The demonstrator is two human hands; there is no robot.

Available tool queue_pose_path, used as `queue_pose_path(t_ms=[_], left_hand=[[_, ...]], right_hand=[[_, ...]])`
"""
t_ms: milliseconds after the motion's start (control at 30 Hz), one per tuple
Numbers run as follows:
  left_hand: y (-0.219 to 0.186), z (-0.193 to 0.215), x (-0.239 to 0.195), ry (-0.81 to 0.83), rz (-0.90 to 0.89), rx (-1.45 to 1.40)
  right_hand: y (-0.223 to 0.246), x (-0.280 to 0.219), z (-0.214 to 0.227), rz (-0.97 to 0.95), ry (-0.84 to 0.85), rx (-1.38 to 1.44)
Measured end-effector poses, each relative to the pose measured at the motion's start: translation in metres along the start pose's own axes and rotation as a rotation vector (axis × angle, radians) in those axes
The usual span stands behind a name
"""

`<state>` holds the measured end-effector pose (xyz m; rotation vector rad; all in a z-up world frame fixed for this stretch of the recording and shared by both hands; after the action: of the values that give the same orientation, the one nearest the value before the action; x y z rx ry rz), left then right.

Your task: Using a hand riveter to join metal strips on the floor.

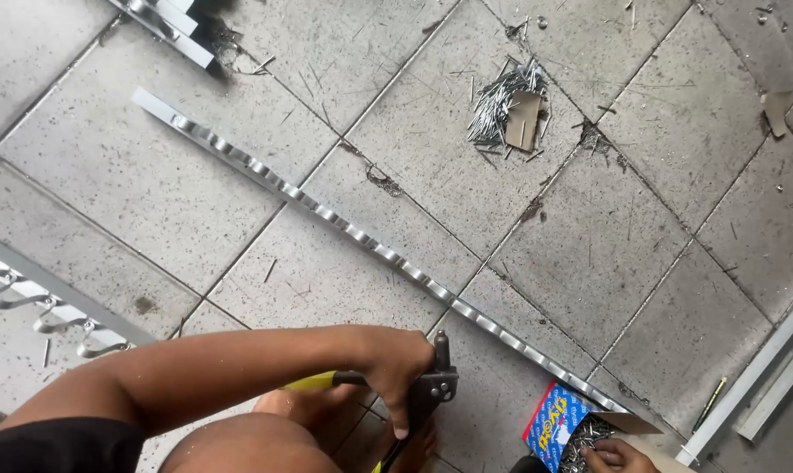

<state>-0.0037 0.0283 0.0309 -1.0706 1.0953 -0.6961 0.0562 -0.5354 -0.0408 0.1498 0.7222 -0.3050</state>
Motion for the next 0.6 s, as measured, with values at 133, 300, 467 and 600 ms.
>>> queue_pose_path(t_ms=[133, 300, 467, 600], left_hand=[[-0.001, 0.006, -0.012, -0.008, 0.02, -0.09], [-0.002, 0.014, -0.019, -0.083, 0.015, -0.069], [-0.005, 0.018, -0.014, -0.08, 0.034, -0.085], [-0.014, 0.014, -0.013, -0.043, 0.101, 0.076]], right_hand=[[0.021, -0.019, 0.003, -0.051, -0.009, 0.042], [0.063, -0.059, 0.011, -0.004, -0.163, 0.064], [0.022, -0.055, 0.026, -0.002, -0.29, 0.226], [0.07, -0.091, 0.06, -0.22, 0.062, -0.195]])
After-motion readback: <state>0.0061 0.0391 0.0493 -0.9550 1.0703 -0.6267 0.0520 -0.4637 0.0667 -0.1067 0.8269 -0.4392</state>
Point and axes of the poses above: each hand's wrist, its own x-axis towards the middle knuckle, its own z-axis out of the back of the hand, y = z × x, the point moved 5 cm from there along x, towards the middle knuckle, and after that the axes turned 9 degrees about y, right-handed, at the moved point
